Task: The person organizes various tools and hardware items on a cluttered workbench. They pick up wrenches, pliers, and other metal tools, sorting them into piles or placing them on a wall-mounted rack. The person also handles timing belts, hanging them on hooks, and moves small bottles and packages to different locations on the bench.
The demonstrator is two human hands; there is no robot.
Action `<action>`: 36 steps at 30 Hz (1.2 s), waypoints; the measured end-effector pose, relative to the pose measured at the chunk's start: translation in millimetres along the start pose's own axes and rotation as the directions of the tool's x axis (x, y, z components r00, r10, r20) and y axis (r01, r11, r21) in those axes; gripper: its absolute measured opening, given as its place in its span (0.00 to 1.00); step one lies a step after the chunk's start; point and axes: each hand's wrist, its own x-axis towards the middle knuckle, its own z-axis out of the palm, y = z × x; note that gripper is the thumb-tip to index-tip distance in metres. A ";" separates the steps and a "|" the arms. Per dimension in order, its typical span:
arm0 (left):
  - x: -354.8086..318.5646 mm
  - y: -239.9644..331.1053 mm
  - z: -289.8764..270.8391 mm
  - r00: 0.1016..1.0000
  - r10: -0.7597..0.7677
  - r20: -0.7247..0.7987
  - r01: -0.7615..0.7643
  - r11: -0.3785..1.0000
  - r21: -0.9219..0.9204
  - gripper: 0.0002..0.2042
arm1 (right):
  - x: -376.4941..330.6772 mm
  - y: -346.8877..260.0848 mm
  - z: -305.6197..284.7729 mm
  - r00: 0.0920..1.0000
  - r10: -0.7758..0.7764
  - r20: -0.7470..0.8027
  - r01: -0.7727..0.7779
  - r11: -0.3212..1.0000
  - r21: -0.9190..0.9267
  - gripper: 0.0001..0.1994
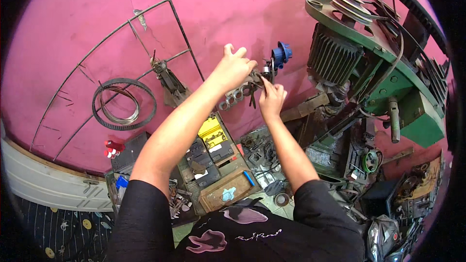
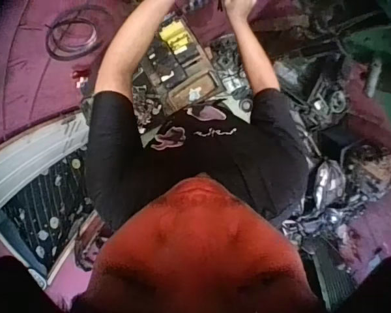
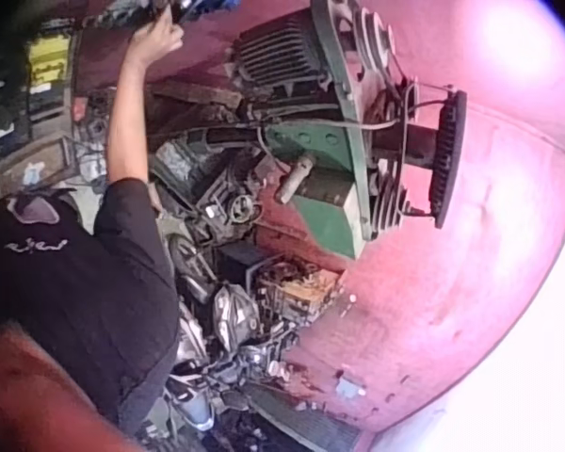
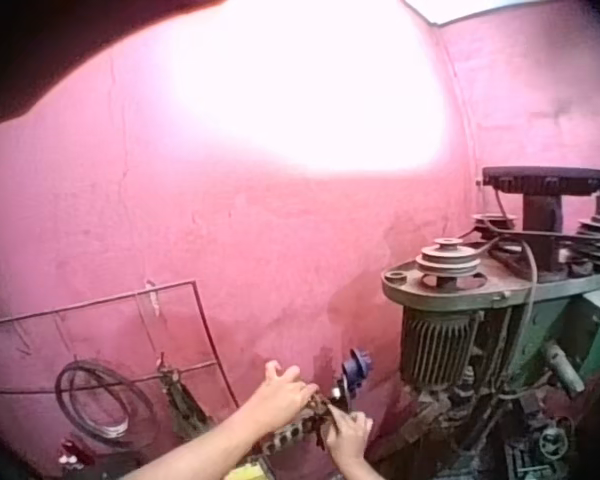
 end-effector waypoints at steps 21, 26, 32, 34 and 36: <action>-46.3 45.1 48.5 0.823 -0.558 0.110 0.566 0.782 -0.263 0.24 | -158.0 -13.9 -88.9 0.849 0.322 0.418 -0.421 0.891 0.169 0.12; -66.4 55.5 40.9 0.825 -0.560 0.072 0.554 0.778 -0.298 0.34 | -166.1 -23.5 -88.3 0.813 0.336 0.476 -0.484 0.844 0.231 0.12; -185.4 96.4 22.1 0.784 -0.616 0.074 0.580 0.686 -0.439 0.32 | -189.4 -56.6 -88.6 0.788 0.271 0.552 -0.423 0.891 0.166 0.12; -249.5 121.7 20.5 0.738 -0.661 0.133 0.638 0.621 -0.455 0.30 | -196.2 -76.1 -83.2 0.779 0.203 0.593 -0.383 0.903 0.194 0.12; -313.9 147.7 9.3 0.653 -0.720 0.233 0.731 0.520 -0.442 0.27 | -204.3 -106.4 -81.2 0.769 0.119 0.628 -0.348 0.902 0.255 0.12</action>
